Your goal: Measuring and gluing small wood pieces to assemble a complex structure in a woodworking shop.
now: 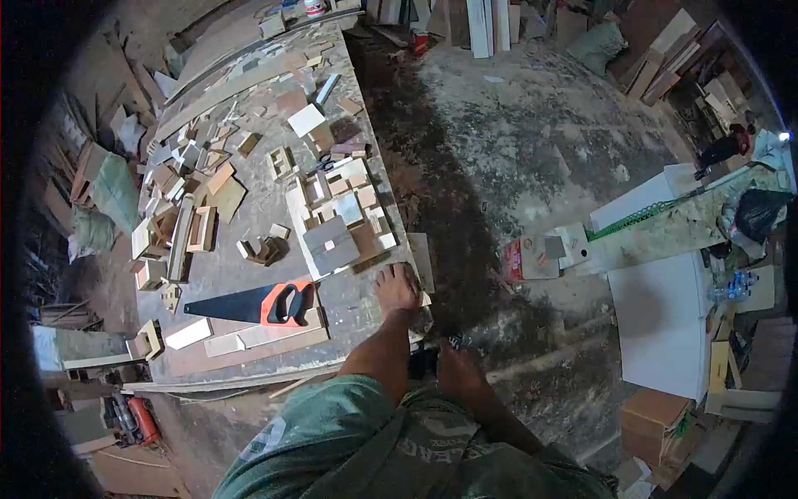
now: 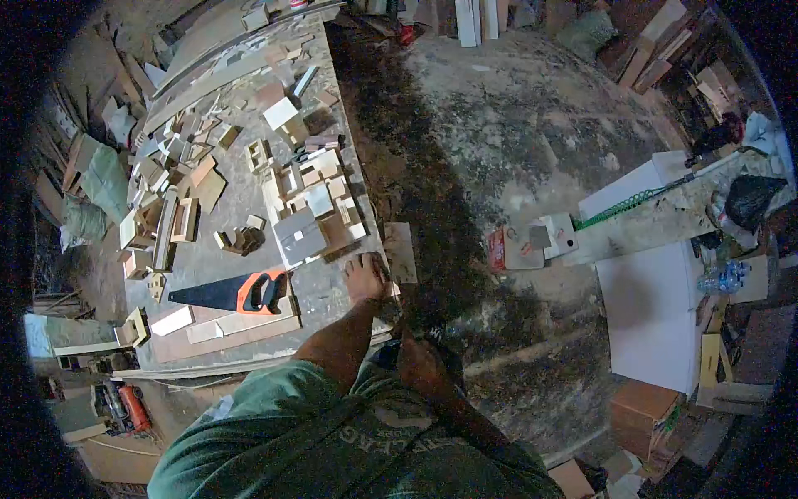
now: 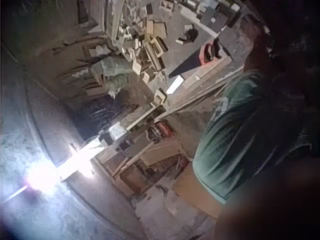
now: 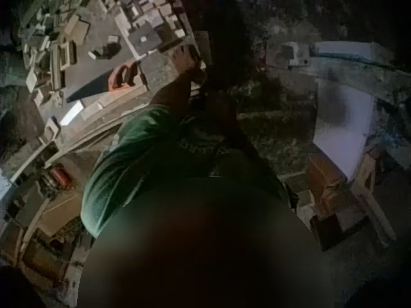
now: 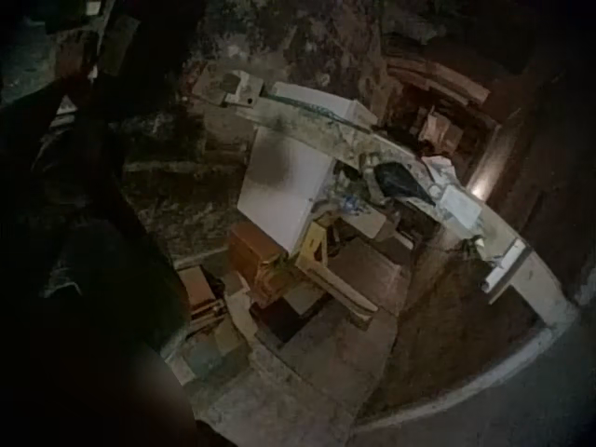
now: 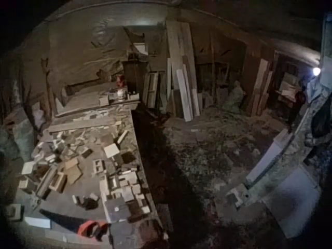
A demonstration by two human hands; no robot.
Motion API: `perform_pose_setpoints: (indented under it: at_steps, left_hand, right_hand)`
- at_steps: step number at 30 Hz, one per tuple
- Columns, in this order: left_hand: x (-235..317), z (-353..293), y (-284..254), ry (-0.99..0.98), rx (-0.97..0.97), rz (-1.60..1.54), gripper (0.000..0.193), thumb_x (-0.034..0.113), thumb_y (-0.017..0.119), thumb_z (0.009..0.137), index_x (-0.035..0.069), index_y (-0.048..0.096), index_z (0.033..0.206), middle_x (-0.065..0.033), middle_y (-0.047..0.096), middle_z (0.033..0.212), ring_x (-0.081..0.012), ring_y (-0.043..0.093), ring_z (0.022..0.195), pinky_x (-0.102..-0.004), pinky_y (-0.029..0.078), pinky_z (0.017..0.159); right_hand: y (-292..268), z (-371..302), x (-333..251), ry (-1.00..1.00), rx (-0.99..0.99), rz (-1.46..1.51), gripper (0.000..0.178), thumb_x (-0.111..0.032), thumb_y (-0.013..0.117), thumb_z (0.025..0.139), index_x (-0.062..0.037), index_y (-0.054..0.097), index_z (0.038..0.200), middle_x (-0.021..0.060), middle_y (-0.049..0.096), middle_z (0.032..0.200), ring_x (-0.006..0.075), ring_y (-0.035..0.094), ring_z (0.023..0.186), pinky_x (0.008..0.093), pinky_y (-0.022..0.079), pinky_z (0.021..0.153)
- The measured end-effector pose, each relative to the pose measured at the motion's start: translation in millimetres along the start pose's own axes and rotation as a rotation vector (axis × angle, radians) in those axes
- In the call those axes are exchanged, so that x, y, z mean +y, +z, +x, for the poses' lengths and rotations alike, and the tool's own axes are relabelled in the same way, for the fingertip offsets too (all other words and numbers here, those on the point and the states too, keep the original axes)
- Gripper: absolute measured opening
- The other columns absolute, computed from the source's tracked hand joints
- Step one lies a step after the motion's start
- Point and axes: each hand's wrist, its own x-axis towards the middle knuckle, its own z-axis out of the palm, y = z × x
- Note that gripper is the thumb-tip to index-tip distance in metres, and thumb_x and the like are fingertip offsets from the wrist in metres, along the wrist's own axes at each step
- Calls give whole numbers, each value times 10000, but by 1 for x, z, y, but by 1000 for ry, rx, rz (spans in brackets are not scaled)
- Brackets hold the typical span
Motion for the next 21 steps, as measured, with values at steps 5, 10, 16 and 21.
perform_pose_setpoints:
  at_steps: [5,10,16,21]
  left_hand:
    - [-12,-3,-1,-66,-90,-20,298,258,514,856,98,521,1107,-176,519,1140,-372,486,1078,-484,355,925]
    - [-9,-2,5,-55,-45,2,297,256,499,863,123,530,1126,-174,517,1164,-380,478,1106,-490,356,924]
    - [-12,-3,4,-37,-29,-1,271,237,496,858,104,525,1093,-162,516,1125,-375,482,1076,-496,349,923]
    - [-10,0,4,-34,-19,-40,272,236,505,850,103,524,1087,-165,515,1117,-376,472,1084,-501,341,930]
  right_hand:
    - [-67,19,-56,-3,42,-25,445,-237,470,928,84,459,1237,254,639,919,424,630,837,542,490,736]
    - [-84,12,-62,185,-47,210,333,-263,454,951,54,507,1039,251,627,773,418,624,721,519,488,639]
    - [-91,7,-69,135,21,262,277,-237,465,962,40,476,958,223,585,656,381,589,589,500,454,531]
    - [-43,6,-50,104,198,52,236,-221,473,961,15,475,966,212,565,631,375,568,556,485,434,495]
